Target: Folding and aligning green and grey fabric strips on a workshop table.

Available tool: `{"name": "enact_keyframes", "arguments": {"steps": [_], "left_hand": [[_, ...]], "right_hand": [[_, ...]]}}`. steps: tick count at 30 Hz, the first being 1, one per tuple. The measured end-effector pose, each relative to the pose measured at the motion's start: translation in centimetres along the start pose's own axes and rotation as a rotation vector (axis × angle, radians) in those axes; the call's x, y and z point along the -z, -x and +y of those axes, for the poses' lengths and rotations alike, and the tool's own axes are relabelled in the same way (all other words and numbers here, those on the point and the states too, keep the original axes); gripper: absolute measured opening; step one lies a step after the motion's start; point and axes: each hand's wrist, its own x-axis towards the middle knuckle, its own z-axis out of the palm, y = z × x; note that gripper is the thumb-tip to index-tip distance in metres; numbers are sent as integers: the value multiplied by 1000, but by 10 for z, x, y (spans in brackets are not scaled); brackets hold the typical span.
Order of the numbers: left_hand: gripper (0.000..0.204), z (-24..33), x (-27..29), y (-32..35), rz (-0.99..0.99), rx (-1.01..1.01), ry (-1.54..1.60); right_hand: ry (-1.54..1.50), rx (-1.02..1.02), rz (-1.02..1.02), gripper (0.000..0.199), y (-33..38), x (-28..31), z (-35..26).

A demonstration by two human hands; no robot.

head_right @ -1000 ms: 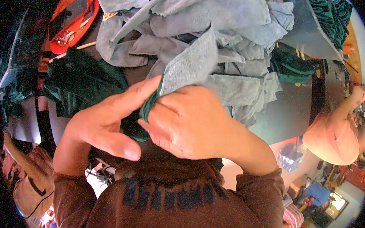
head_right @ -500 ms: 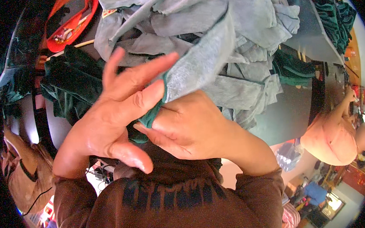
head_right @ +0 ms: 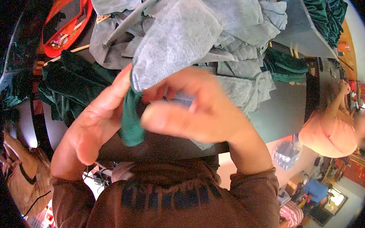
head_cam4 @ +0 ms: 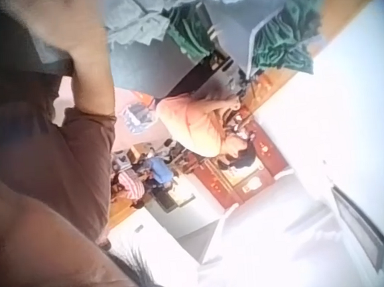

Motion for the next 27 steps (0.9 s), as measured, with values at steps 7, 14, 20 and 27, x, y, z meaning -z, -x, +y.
{"name": "enact_keyframes", "arguments": {"steps": [7, 14, 20, 27], "left_hand": [[91, -9, 10, -6, -155, -249, -373], [90, -24, 4, -7, -85, -343, -535], [68, 3, -8, -4, -62, -234, -442], [77, -12, 1, -3, -15, -119, -504]], "right_hand": [[-95, -86, 194, 64, -4, -2, 5], [-662, -114, 192, 32, -4, -27, 9], [-393, 72, 64, 32, -10, -32, 20], [-420, -4, 57, 35, -9, -35, 21]]}}
